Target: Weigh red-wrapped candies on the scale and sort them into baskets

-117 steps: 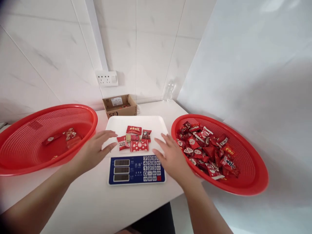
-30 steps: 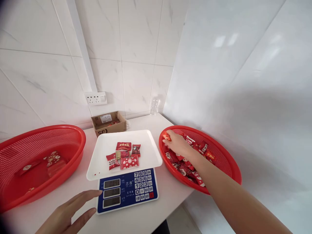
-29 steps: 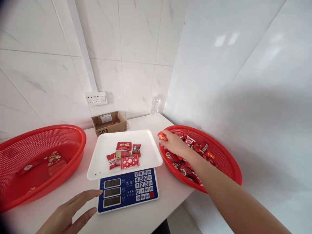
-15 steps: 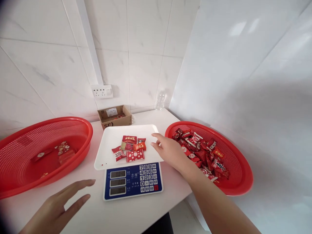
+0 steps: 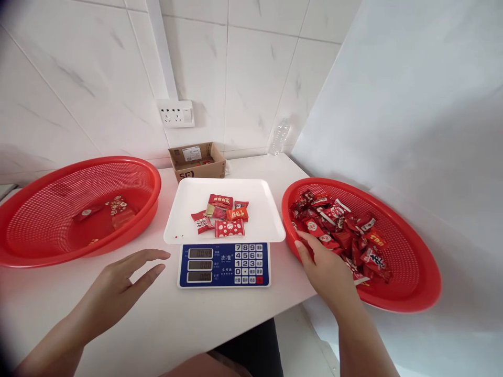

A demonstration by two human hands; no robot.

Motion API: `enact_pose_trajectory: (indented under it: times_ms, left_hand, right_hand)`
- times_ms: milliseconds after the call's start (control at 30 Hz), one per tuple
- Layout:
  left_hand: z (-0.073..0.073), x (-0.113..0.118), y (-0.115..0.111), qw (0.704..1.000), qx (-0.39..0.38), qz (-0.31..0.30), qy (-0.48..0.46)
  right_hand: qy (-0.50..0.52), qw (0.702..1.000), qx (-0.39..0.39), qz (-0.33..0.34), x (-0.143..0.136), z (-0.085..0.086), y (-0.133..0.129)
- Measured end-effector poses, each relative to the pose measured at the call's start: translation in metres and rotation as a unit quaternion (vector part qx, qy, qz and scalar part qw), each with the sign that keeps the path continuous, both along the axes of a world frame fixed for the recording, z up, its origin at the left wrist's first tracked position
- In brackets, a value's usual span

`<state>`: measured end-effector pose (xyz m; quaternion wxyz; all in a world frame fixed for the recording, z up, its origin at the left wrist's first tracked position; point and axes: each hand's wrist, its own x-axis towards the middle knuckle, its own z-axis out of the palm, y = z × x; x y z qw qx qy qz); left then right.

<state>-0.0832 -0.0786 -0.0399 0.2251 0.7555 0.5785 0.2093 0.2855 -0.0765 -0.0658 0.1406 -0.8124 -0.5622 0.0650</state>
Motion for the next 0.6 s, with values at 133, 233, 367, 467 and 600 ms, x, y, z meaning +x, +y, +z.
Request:
enact_pose_trajectory:
  times_ms: [133,233,367,467,600]
  left_hand:
    - [0.0,-0.005,0.002,1.0,0.003,0.024,0.017]
    - [0.003,-0.009,0.011,0.997,0.025,0.051,0.045]
    - [0.009,-0.011,0.026,0.992,0.056,0.089,0.073]
    - [0.011,-0.012,0.037,0.989,0.054,0.1,0.099]
    - [0.01,-0.017,0.053,0.98,0.06,0.128,0.14]
  right_hand:
    - [-0.014,1.0,-0.017,-0.013,0.001,-0.001,0.0]
    - [-0.026,0.999,-0.02,-0.012,0.001,-0.001,-0.001]
    - [-0.04,0.999,-0.017,-0.008,0.0,-0.001,-0.001]
    - [-0.044,0.999,-0.024,-0.004,-0.001,0.0,-0.001]
    - [-0.043,0.999,-0.019,0.002,-0.001,-0.001,-0.001]
